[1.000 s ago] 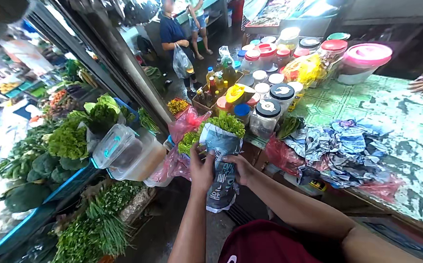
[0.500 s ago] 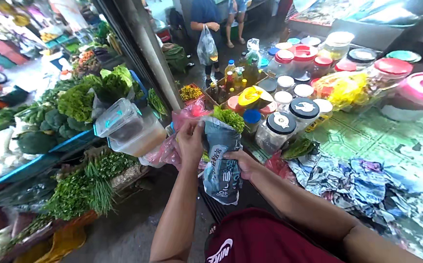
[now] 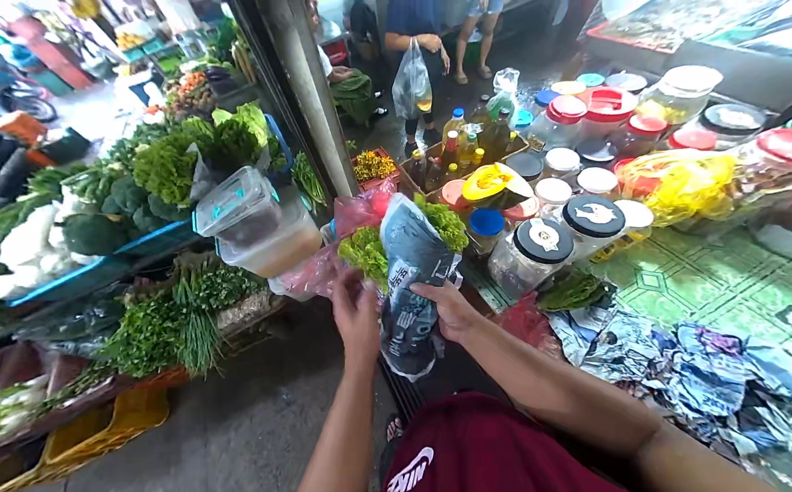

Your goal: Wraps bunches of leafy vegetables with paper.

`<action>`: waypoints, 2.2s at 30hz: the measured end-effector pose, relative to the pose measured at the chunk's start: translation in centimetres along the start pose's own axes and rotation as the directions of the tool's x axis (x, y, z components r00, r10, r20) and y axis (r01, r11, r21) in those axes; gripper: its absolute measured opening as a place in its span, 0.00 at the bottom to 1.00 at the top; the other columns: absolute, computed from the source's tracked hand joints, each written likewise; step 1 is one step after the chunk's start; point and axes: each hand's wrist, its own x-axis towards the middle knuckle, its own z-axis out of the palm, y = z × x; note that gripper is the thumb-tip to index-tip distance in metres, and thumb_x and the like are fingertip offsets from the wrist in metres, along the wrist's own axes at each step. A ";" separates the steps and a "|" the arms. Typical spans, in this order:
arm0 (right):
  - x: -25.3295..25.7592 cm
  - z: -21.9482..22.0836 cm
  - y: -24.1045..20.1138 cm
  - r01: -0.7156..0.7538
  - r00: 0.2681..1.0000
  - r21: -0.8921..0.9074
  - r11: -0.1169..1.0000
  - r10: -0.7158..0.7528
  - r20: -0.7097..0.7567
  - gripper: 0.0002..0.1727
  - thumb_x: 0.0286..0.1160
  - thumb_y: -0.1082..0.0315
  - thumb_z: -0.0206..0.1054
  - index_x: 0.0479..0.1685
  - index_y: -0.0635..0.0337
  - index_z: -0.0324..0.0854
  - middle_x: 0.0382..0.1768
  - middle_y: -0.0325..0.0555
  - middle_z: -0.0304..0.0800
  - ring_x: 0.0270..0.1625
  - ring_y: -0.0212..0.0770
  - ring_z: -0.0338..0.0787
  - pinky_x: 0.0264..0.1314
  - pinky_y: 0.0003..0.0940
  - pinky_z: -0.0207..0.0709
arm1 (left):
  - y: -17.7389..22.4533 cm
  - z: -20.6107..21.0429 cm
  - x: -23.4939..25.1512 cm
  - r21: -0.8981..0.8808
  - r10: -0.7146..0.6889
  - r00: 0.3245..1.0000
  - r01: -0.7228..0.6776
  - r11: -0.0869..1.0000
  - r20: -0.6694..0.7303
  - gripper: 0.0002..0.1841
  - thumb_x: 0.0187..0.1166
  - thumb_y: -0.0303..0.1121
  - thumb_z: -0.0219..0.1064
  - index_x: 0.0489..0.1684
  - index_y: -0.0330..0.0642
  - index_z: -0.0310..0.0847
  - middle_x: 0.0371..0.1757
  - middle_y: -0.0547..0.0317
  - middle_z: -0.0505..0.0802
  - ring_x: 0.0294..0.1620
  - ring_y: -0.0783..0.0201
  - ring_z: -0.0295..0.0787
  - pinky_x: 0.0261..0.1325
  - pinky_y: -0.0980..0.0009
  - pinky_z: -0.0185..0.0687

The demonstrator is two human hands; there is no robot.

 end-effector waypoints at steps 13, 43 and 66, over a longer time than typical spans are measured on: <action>-0.4 5.4 5.2 0.019 1.000 -0.078 0.997 -0.020 -0.006 0.28 0.83 0.60 0.66 0.76 0.65 0.68 0.62 0.55 0.88 0.62 0.46 0.91 0.67 0.46 0.86 | -2.0 -8.0 -4.0 0.147 -0.277 0.880 0.237 0.960 0.385 0.35 0.58 0.31 0.83 0.69 0.34 0.76 0.55 0.52 0.94 0.58 0.64 0.93 0.67 0.62 0.89; -10.4 7.1 4.7 0.092 0.646 -0.974 0.208 0.732 0.218 0.23 0.61 0.64 0.81 0.53 0.67 0.81 0.37 0.52 0.88 0.40 0.45 0.89 0.44 0.51 0.82 | -4.2 -21.3 -4.8 0.308 0.061 0.748 -0.344 0.887 0.661 0.09 0.68 0.29 0.74 0.44 0.48 0.94 0.47 0.64 0.95 0.53 0.68 0.90 0.62 0.65 0.87; -13.4 6.7 2.7 0.346 0.686 -0.893 -0.287 0.727 0.032 0.30 0.62 0.49 0.80 0.54 0.65 0.82 0.41 0.56 0.88 0.48 0.59 0.89 0.52 0.63 0.78 | -3.4 -12.6 -9.0 -0.301 -0.397 0.383 0.919 0.253 0.834 0.21 0.92 0.43 0.38 0.53 0.45 0.79 0.41 0.55 0.95 0.45 0.62 0.94 0.50 0.62 0.92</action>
